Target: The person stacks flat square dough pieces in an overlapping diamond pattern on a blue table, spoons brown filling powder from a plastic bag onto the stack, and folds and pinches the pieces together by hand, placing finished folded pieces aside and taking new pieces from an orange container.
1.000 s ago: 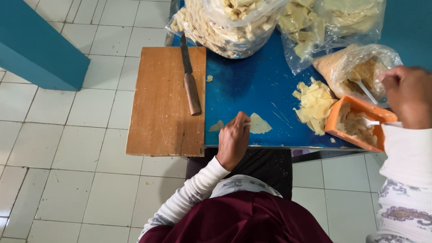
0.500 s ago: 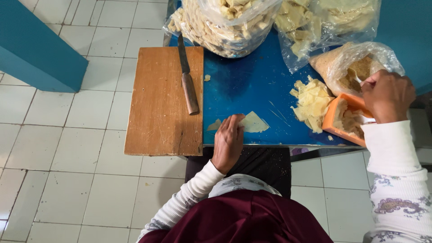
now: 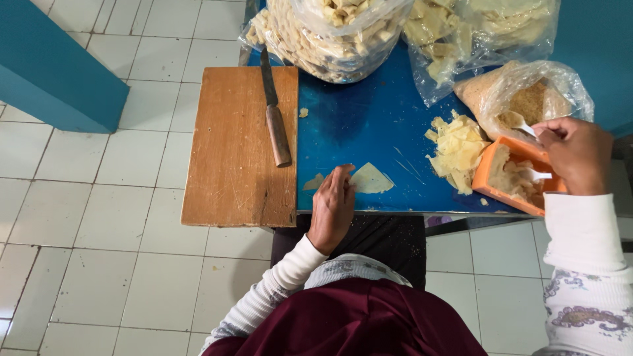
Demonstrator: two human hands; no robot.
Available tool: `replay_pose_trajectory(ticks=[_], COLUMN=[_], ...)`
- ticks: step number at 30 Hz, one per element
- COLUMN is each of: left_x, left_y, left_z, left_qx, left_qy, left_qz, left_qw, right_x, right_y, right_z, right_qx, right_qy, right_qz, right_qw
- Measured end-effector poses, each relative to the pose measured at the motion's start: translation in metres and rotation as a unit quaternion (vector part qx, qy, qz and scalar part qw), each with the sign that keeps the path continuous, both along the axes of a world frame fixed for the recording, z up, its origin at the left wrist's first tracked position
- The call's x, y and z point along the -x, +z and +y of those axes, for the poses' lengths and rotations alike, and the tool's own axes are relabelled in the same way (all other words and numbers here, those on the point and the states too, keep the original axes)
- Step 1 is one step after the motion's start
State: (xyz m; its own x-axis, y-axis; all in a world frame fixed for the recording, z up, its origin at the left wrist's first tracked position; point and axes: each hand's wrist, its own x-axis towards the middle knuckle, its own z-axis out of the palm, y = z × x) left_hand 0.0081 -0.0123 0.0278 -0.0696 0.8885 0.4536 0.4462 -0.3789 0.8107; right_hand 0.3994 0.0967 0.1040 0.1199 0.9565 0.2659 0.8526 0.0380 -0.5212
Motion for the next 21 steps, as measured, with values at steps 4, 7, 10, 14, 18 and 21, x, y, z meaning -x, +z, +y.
replay_pose_trajectory(ticks=[4, 7, 10, 14, 18, 21], left_x=[0.001, 0.002, 0.002, 0.003, 0.001, -0.001], left_y=[0.0, 0.0, 0.0, 0.001, 0.001, 0.0], left_z=[-0.001, -0.001, 0.0, -0.001, -0.003, -0.004], left_qx=[0.009, 0.006, -0.01, -0.001, 0.015, 0.015], left_qy=[-0.001, 0.002, 0.006, 0.006, -0.002, 0.008], left_qz=[-0.006, 0.003, 0.01, 0.002, -0.042, -0.047], left_qw=[1.0, 1.0, 1.0, 1.0, 0.999, 0.999], right_x=[-0.014, -0.022, -0.026, -0.013, 0.03, 0.08], right_y=[-0.001, -0.004, -0.006, 0.01, 0.024, 0.019], right_z=[-0.001, -0.002, -0.003, -0.015, -0.04, -0.05], right_qx=[0.008, 0.001, 0.011, 0.025, 0.082, 0.126], right_qy=[-0.006, -0.007, -0.019, 0.039, 0.133, 0.179], right_qz=[0.084, 0.086, 0.118, 0.234, 0.298, 0.164], right_qw=[0.996, 0.996, 0.993, 0.971, 0.942, 0.962])
